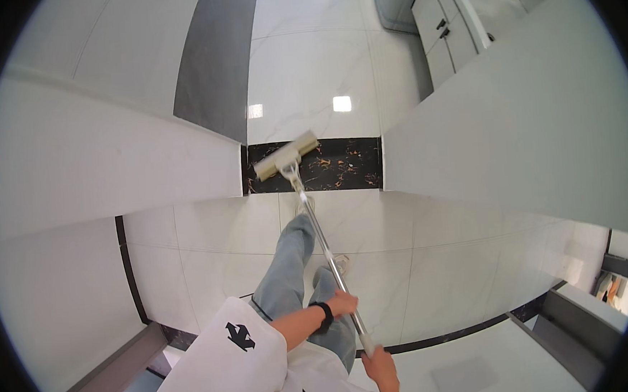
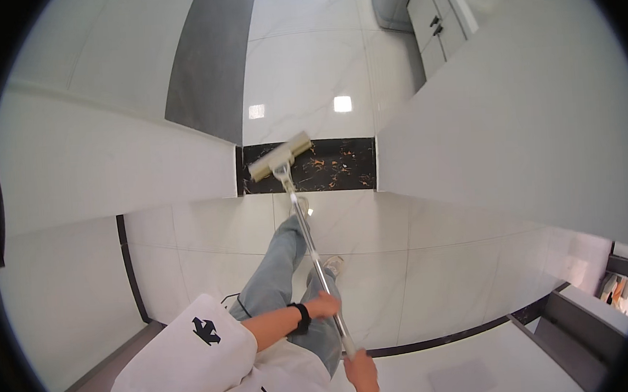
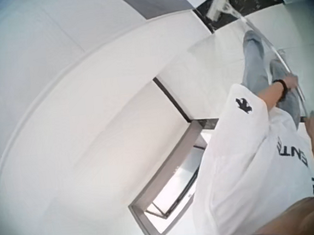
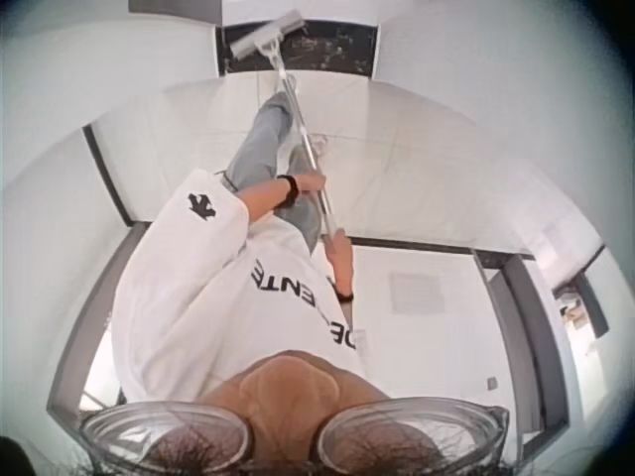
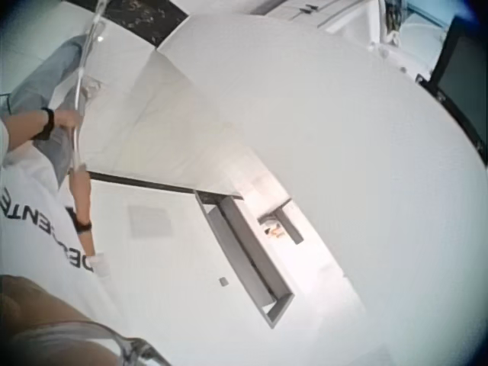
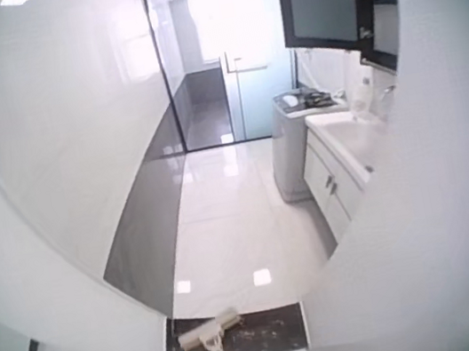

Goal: Mopping the bathroom and laundry room floor with a squeegee mop.

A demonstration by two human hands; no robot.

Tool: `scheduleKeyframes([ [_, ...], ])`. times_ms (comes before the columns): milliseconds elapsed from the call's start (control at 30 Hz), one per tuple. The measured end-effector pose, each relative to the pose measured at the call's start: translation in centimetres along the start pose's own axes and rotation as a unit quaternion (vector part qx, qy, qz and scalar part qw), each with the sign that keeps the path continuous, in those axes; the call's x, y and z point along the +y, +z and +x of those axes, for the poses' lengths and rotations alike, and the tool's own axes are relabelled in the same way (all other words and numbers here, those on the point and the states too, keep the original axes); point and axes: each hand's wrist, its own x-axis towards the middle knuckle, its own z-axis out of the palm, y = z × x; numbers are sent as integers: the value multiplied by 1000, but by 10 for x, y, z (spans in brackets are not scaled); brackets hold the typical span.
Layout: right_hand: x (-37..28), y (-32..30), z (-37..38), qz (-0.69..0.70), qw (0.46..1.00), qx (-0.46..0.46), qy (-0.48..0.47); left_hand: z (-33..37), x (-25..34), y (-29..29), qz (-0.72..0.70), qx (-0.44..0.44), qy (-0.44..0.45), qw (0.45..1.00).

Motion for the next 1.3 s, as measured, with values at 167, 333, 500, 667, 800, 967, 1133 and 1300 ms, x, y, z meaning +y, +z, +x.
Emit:
scheduleKeyframes([
  [167, 43, 9, -99, 87, 994, 54, -28, -42, 69, 37, -611, -59, -170, 771],
  [333, 4, 16, -92, 106, 994, 28, 31, -37, 57, 65, -776, 183, -233, 556],
  [500, -22, 39, -46, 119, 991, 49, 30, -42, 4, 38, -680, 206, -209, 672],
  [667, -127, 36, 60, 206, 975, 75, -34, -43, -121, -60, -595, 364, -195, 690],
  [800, -207, 7, 120, 272, 954, 87, -90, -62, -186, -163, -589, 362, -179, 701],
  [967, -211, 0, 107, 329, 932, 106, -108, -49, -175, -192, -601, 511, -145, 597],
  [1133, -93, 33, 76, 325, 932, 109, -117, 7, -150, -92, -380, 449, -247, 770],
  [1300, 71, 78, -21, 265, 957, 101, -65, 29, 9, 30, -273, 334, -218, 876],
])
